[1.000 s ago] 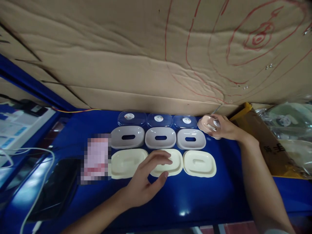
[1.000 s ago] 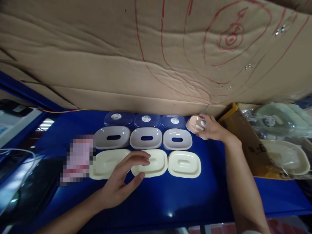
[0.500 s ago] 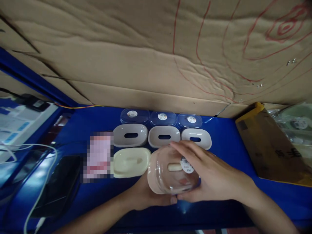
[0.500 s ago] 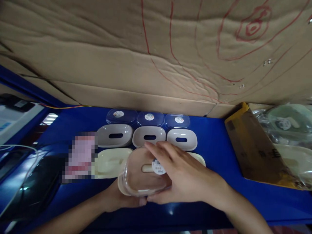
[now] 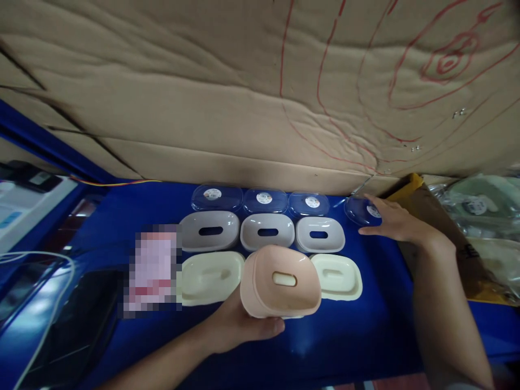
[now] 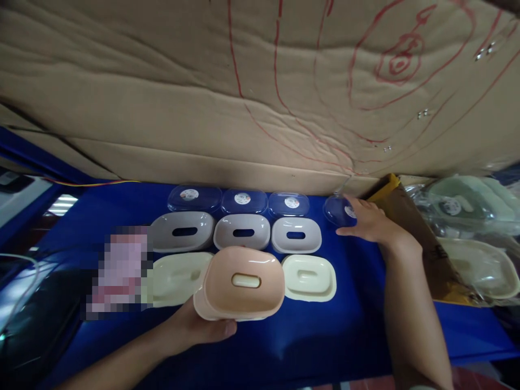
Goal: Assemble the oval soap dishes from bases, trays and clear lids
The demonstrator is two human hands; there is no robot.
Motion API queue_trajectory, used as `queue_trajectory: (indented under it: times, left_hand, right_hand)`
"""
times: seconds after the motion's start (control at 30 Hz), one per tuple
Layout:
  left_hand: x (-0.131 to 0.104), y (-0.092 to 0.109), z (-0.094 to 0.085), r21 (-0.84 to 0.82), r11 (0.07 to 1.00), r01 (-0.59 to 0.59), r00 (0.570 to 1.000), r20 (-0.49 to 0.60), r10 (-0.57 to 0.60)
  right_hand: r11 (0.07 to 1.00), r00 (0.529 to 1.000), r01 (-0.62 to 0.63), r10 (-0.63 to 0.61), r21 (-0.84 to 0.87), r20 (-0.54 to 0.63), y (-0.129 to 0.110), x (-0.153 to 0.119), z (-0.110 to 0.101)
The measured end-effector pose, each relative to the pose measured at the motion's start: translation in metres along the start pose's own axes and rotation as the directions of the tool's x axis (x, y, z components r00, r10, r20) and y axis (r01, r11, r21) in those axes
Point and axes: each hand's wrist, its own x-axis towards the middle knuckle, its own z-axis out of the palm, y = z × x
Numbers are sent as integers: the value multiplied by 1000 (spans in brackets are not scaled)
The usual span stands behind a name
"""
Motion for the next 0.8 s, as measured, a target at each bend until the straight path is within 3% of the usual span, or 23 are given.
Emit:
queue_trajectory:
  times: [0.1, 0.27, 0.67, 0.8]
  left_hand:
    - [0, 0, -2, 30, 999, 23, 1000, 2, -23]
    - [1, 3, -5, 57, 997, 49, 999, -12, -49]
    - [-6, 9, -5, 32, 983, 180, 982, -65, -178]
    - [-5, 16, -1, -15, 982, 188, 978, -84, -189]
  right_hand:
    - [1000, 998, -21, 19, 23, 53, 10, 12, 12]
    - [992, 991, 93, -100, 90, 84, -3, 22, 22]
    - [989, 994, 86, -93, 116, 62, -4, 23, 29]
    - [993, 997, 70, -71, 96, 1, -2, 23, 29]
